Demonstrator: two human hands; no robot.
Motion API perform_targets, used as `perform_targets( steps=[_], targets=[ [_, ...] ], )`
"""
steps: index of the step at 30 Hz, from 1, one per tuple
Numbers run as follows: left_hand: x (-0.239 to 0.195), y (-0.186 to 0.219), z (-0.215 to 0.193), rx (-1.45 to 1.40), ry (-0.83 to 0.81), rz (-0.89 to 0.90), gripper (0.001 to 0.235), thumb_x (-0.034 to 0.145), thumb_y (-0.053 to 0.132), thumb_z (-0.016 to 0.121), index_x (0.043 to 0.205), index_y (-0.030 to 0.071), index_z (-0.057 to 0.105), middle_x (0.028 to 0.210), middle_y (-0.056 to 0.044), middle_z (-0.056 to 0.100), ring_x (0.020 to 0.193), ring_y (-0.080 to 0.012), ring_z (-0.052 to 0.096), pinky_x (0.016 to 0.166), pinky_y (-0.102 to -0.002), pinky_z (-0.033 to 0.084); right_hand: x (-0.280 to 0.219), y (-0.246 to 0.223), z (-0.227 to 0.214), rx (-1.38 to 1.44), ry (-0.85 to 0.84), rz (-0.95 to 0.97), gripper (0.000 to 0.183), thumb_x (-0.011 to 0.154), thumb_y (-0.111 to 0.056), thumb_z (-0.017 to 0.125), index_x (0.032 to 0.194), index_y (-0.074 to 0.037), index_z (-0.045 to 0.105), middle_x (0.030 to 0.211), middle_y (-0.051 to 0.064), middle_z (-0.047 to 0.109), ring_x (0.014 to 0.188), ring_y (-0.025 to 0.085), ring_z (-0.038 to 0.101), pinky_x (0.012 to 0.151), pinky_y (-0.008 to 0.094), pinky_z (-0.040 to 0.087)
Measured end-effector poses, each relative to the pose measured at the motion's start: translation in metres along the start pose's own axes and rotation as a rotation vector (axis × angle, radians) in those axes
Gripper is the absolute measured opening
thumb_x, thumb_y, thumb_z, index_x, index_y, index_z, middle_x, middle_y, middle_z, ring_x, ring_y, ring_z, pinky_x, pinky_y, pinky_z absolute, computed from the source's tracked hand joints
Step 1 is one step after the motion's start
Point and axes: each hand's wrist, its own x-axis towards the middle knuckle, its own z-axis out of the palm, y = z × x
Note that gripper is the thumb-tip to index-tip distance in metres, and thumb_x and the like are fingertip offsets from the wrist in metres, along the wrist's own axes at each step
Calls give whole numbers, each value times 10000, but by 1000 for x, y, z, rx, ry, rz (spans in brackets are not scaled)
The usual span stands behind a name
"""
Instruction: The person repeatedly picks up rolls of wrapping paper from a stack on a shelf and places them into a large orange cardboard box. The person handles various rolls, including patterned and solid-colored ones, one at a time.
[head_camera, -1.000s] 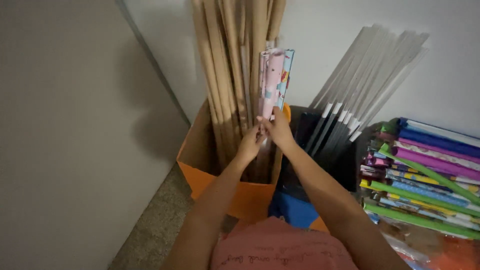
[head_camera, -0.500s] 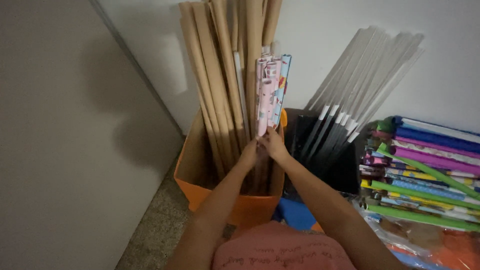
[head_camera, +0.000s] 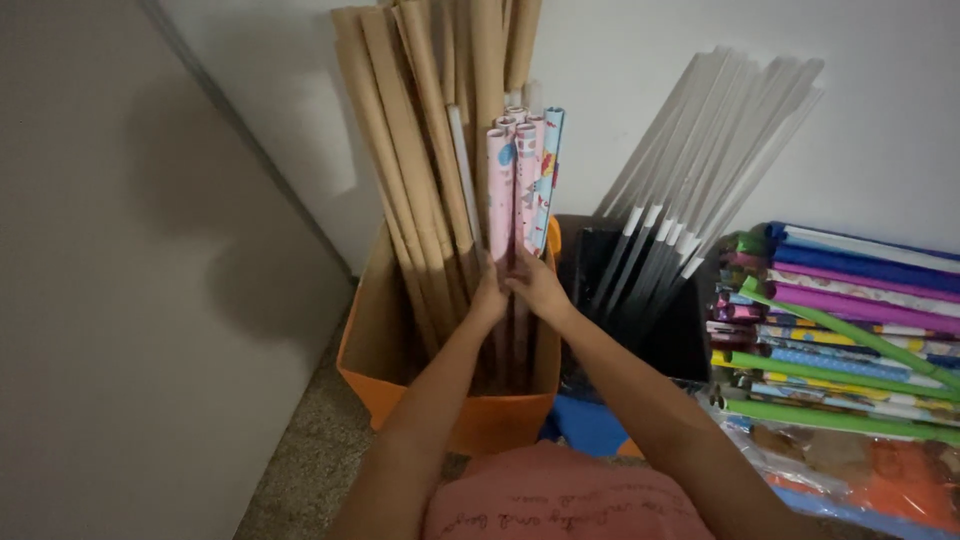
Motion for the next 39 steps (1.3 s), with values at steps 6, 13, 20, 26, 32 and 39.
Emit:
perform_targets(
  steps=[6,13,20,26,32,39],
  targets=[
    [21,-29,20,94,186,-30,857,975,164,684,1638,43,155,1622,-344,225,1525,-490,158,1253,-592,57,-19,-12,-21,-34,39,21,765,867,-330,804,1534,-162,471,1370,199,623,1259,435,593,1042,546,515],
    [13,4,20,88,175,-57,900,961,190,683,1649,28,127,1656,-300,205,1551,-411,176,1270,-531,47,-44,-17,-45,82,102,60,827,886,-335,783,1598,-200,384,1432,201,582,1278,428,578,1067,545,498],
    [-19,140,9,-237,46,-151,864,1010,200,629,1666,132,72,1706,-213,57,1568,-378,89,1270,-518,164,-81,16,-76,375,188,107,717,998,-199,695,1610,-117,332,1482,280,501,1255,405,614,1030,530,534],
    [-32,188,60,-247,-59,-180,862,1020,262,643,1672,199,82,1718,-150,34,1572,-339,89,1244,-479,273,-140,52,-136,454,297,151,725,987,-237,719,1596,-88,357,1486,278,498,1239,375,635,1028,516,536],
    [-47,245,149,-393,-155,-219,840,1027,192,631,1668,177,89,1701,-194,23,1540,-431,142,1217,-529,324,-205,123,-201,471,383,197,712,951,-176,743,1576,-126,407,1469,284,513,1205,397,644,1016,519,539],
    [-72,288,294,-489,-193,-147,867,978,88,666,1657,75,127,1646,-300,75,1462,-559,221,1132,-634,382,-293,200,-300,500,406,231,728,949,-109,715,1593,-117,375,1485,336,454,1204,464,624,940,547,570]
  ],
)
